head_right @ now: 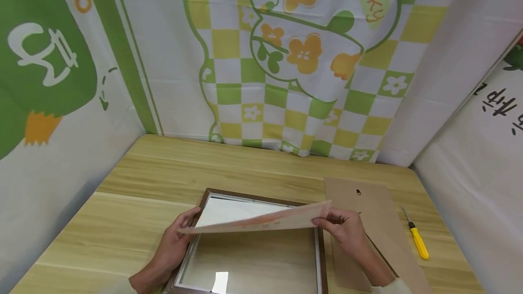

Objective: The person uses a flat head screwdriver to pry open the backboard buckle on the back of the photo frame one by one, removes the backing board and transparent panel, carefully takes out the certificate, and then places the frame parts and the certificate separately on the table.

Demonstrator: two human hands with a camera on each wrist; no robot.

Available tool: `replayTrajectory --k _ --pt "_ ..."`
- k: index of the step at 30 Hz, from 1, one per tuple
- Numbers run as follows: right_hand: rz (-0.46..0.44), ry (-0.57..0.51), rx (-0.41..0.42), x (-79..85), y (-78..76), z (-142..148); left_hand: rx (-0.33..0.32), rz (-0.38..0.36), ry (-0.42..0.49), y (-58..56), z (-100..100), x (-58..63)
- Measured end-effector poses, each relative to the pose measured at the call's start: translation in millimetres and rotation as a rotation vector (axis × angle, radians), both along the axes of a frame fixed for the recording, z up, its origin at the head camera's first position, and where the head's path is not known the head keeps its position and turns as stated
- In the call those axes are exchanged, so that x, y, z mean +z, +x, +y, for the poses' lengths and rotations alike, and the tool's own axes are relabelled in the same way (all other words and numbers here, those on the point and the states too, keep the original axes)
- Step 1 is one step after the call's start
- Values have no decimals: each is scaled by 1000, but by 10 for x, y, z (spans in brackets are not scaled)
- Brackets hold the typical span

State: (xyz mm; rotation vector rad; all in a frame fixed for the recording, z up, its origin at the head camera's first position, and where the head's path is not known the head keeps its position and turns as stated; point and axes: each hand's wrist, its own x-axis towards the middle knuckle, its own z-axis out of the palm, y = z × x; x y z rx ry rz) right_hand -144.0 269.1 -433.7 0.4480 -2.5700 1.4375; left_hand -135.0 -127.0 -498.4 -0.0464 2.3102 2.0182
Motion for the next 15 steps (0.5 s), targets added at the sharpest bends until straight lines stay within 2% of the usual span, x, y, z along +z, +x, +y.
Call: replayTrajectory --k 4,8,11,15 --pt "-82 -95 -33 171 -110 67 -16 -31 16 99 -9 23" --pt "-139 -317 -51 269 -324 134 -24 -46 0 190 -25 33" --pt "-190 -441 -78 279 -523 157 -23 -36 -20 256 -39 42" --pt "-298 -537 -113 203 -796 162 -23 -27 -10 348 -63 53"
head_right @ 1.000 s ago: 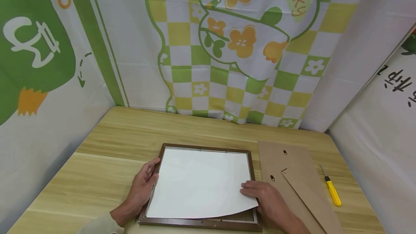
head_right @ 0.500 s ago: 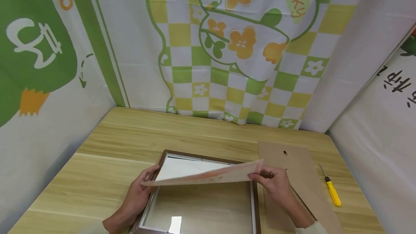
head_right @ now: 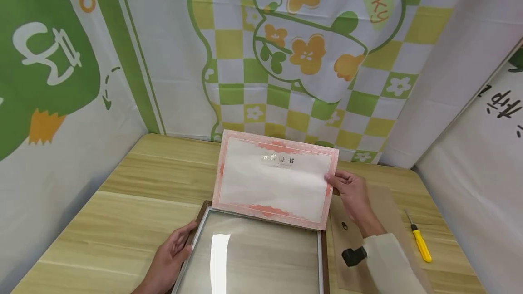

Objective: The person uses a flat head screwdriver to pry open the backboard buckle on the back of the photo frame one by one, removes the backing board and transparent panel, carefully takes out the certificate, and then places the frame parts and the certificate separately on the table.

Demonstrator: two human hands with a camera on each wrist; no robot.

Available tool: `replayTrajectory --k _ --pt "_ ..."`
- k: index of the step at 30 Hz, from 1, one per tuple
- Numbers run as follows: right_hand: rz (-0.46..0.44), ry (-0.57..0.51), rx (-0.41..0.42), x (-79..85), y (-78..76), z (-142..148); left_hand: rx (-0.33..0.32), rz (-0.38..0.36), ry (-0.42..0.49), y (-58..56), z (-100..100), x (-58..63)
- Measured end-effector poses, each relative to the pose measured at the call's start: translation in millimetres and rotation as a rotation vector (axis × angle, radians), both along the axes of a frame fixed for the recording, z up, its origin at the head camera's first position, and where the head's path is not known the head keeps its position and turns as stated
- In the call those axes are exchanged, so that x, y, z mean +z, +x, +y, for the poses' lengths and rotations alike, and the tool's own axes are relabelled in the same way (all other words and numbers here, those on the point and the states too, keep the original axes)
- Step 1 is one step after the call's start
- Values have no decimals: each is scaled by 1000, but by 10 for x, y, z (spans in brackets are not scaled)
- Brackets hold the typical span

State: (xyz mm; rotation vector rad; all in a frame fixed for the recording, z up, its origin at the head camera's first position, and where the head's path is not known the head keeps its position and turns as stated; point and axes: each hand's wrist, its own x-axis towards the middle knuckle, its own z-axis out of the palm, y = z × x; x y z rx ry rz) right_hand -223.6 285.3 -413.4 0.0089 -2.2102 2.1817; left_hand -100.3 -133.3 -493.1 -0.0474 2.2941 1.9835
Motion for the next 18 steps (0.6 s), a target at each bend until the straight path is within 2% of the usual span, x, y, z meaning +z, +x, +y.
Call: replayTrajectory --k 4,9,11,15,18 --pt "-126 21 -19 -104 -201 1 -3 -3 25 51 -6 -10" --pt "-255 229 -76 -334 -381 15 -1 -10 20 68 1 -26" --pt "-272 321 -108 -440 -438 21 4 -15 11 72 3 -20" --pt "-274 415 -137 -548 -510 -15 3 -2 10 77 -6 -13" --pt "-299 427 -151 -601 -555 -53 1 15 18 84 -11 -8"
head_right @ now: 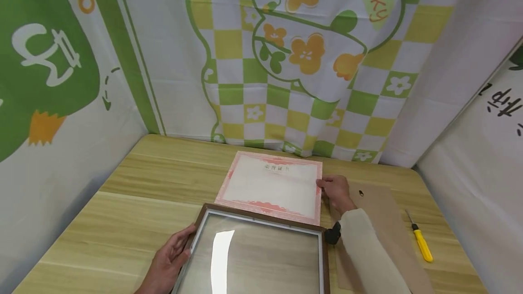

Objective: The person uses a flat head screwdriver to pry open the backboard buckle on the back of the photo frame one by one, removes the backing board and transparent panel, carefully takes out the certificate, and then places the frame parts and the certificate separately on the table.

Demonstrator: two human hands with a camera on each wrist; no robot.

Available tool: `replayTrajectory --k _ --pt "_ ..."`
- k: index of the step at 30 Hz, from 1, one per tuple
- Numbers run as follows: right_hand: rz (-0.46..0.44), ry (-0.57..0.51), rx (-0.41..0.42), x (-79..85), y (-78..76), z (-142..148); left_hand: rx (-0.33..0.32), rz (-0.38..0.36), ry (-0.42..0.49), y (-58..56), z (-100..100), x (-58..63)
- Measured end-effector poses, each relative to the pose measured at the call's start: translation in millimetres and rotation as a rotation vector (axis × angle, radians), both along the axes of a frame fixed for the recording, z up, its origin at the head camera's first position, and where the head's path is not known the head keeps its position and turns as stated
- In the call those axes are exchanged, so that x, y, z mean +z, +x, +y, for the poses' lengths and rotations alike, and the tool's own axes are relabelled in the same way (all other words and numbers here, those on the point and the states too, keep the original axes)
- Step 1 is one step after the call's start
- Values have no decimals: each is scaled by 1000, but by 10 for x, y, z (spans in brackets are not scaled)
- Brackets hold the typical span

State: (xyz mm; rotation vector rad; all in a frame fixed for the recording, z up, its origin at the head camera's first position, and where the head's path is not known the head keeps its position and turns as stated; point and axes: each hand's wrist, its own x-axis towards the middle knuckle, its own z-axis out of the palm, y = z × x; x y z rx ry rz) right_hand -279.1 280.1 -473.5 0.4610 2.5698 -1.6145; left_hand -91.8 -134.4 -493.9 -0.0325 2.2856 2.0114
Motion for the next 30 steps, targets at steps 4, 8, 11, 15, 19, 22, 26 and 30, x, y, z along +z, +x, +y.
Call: replayTrajectory --k 4,8,11,15,19,22,26,30 --pt "-22 55 -18 -14 -21 -46 10 15 -11 2 6 -5" --pt "1 153 -27 17 -36 -92 9 10 -15 0 10 -19" --pt "-14 194 -58 43 -76 -140 8 10 -1 6 0 -28" --pt "-31 285 -93 55 -139 -179 16 4 -6 4 -4 -24" --pt "-23 356 -103 57 -166 -187 16 -9 -9 -6 3 -12" --pt "-33 369 -98 66 -171 -191 19 -15 -4 -5 6 -10" --pt "-30 400 -86 68 -170 -191 27 -23 0 -3 9 -15" --pt "8 416 -65 80 -144 -200 46 -46 -5 -5 15 -6"
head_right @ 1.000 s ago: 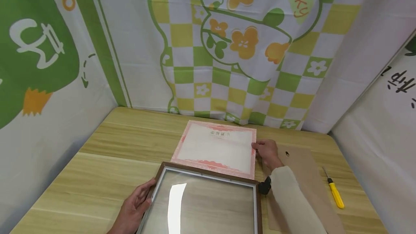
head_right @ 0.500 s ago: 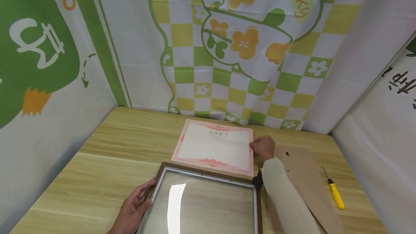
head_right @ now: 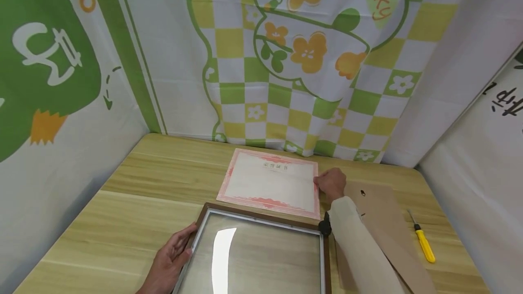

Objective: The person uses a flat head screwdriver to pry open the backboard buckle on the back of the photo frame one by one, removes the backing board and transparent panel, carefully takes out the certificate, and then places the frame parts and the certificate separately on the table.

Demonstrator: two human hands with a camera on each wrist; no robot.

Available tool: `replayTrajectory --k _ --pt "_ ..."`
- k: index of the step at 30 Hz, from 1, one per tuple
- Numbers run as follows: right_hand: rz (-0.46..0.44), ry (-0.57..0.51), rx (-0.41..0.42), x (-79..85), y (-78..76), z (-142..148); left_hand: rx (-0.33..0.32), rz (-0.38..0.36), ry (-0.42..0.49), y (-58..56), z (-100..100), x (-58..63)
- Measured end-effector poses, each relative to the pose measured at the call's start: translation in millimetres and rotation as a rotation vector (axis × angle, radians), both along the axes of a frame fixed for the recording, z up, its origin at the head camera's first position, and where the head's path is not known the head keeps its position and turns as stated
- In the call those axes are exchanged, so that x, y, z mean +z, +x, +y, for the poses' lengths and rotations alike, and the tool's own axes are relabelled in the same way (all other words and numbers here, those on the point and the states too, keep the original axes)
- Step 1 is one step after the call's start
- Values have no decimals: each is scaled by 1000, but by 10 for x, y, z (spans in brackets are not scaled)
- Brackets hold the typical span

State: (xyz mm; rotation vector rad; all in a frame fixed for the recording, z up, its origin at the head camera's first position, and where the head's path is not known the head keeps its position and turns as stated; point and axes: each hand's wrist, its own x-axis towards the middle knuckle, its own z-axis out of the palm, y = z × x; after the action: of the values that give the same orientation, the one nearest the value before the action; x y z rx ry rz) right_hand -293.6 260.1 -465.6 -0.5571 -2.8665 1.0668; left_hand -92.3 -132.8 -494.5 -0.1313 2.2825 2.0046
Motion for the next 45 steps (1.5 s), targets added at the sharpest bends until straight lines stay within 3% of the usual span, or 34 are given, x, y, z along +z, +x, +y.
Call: replayTrajectory --k 6,10,13,15,17,20,22,24,26,28,32,36,38,42,45 --pt "-30 -3 130 117 199 2 3 18 3 21 20 19" --pt "-79 49 271 211 481 34 3 58 10 33 46 20" --pt "-87 52 364 275 733 68 -3 81 -38 40 65 39" --pt "-93 36 400 303 882 76 -18 144 -162 64 68 71" --pt "-84 31 430 308 999 64 -44 281 -360 92 79 130" --pt "-79 37 450 263 1107 35 -112 647 -750 131 116 233" --pt "-62 62 457 203 1155 28 -184 839 -995 182 189 312" --pt "-55 76 453 148 1196 32 -332 917 -1180 262 259 361" --pt "-52 75 435 104 1228 42 -493 883 -1296 350 335 378" --pt "-42 52 415 79 1249 47 -598 845 -1355 401 384 342" --pt "-41 6 376 47 1267 62 -689 831 -1367 396 424 261" --pt "-37 13 384 18 1270 84 -822 731 -1326 329 428 249" --pt "-32 23 390 14 1264 94 -856 730 -1340 288 440 257" --pt "-25 44 391 24 1250 104 -853 834 -1401 220 472 287" --pt "-23 57 395 25 1240 98 -861 855 -1377 194 488 317"
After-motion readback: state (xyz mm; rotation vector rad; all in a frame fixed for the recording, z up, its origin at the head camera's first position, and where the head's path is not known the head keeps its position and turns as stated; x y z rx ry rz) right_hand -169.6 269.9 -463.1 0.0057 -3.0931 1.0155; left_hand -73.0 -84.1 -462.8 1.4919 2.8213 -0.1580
